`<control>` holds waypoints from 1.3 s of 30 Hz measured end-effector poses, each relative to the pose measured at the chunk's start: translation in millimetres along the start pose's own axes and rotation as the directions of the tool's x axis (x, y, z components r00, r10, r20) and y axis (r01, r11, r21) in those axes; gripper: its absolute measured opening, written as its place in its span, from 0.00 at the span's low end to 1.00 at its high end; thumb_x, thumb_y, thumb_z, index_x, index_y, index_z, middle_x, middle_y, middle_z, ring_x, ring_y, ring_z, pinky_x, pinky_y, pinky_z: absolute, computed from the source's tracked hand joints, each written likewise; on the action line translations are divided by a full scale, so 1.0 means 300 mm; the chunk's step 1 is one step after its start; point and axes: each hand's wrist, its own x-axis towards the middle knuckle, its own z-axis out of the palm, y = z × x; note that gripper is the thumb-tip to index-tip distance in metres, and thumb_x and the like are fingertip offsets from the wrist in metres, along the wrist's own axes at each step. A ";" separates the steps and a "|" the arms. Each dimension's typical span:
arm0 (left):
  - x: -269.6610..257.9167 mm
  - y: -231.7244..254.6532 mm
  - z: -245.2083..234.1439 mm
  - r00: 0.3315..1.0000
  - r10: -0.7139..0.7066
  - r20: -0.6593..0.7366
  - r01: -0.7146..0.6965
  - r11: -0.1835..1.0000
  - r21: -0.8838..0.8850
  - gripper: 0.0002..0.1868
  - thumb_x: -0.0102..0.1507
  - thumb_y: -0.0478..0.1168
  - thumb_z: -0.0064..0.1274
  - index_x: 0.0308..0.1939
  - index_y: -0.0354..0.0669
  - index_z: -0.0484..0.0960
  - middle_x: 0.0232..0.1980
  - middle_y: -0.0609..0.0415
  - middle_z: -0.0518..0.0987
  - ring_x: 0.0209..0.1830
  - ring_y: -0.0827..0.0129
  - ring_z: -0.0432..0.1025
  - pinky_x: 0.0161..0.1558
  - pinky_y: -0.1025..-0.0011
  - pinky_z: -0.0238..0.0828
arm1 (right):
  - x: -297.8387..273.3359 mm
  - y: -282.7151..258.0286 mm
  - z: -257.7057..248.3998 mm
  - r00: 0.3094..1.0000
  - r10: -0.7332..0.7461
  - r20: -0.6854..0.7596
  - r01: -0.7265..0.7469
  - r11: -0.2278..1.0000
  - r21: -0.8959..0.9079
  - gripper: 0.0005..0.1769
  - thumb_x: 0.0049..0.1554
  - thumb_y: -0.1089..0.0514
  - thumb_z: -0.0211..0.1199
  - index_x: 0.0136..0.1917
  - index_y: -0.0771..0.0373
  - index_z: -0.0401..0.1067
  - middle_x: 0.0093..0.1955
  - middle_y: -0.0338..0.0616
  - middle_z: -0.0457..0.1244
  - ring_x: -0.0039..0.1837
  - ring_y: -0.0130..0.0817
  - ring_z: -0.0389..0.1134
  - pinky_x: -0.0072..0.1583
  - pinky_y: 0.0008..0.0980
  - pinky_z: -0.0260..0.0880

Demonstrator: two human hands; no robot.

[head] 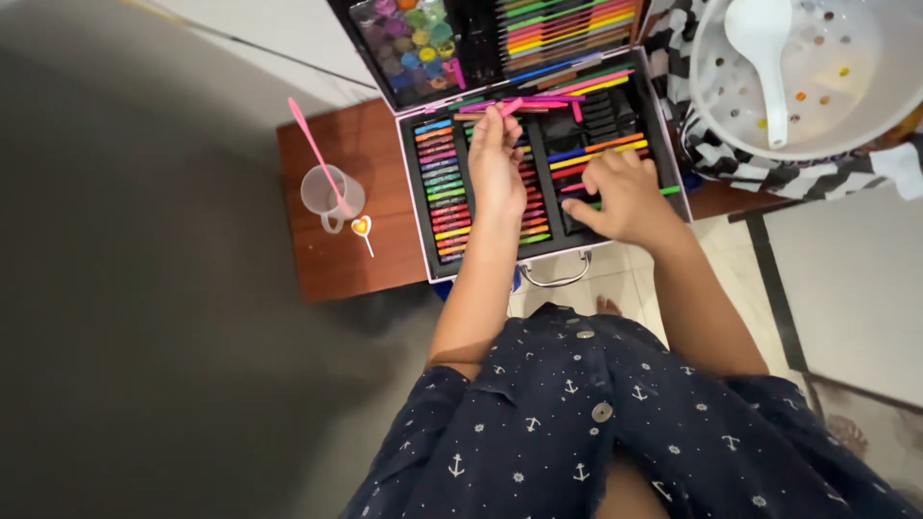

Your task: Organizing various colored pens and markers back into their designated slots within a large art kit case.

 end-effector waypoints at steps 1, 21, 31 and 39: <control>0.012 -0.006 -0.002 1.000 -0.013 0.010 0.013 1.000 0.004 0.11 0.68 0.54 0.54 0.46 0.55 0.79 0.37 0.69 0.79 0.37 0.83 0.72 0.38 0.77 0.61 | -0.005 -0.002 0.015 1.000 0.015 -0.005 -0.015 1.000 -0.005 0.22 0.51 0.41 0.70 0.38 0.59 0.67 0.43 0.46 0.60 0.50 0.49 0.59 0.50 0.48 0.53; 0.047 0.023 -0.071 0.988 -0.127 0.089 0.133 0.989 -0.060 0.11 0.67 0.51 0.57 0.46 0.53 0.79 0.37 0.67 0.78 0.35 0.82 0.72 0.37 0.77 0.67 | -0.039 -0.009 -0.020 0.985 0.133 -0.111 -0.144 0.985 -0.092 0.16 0.51 0.62 0.72 0.53 0.59 0.75 0.53 0.50 0.65 0.59 0.53 0.65 0.62 0.47 0.67; -0.004 -0.011 -0.076 0.985 -0.149 0.086 0.151 0.988 -0.016 0.11 0.68 0.51 0.57 0.50 0.53 0.80 0.37 0.68 0.79 0.36 0.83 0.72 0.40 0.76 0.67 | -0.063 -0.036 -0.044 0.957 0.273 -0.102 -0.286 0.945 -0.156 0.18 0.52 0.58 0.74 0.54 0.64 0.75 0.53 0.56 0.66 0.57 0.59 0.66 0.56 0.49 0.69; -0.132 -0.027 -0.008 0.957 -0.273 0.096 0.258 0.955 0.149 0.16 0.66 0.56 0.56 0.52 0.55 0.80 0.42 0.68 0.79 0.47 0.79 0.71 0.57 0.55 0.63 | -0.062 0.016 -0.020 0.989 0.126 -0.072 -0.141 0.953 -0.270 0.26 0.52 0.49 0.74 0.55 0.69 0.72 0.49 0.58 0.66 0.52 0.57 0.68 0.56 0.49 0.69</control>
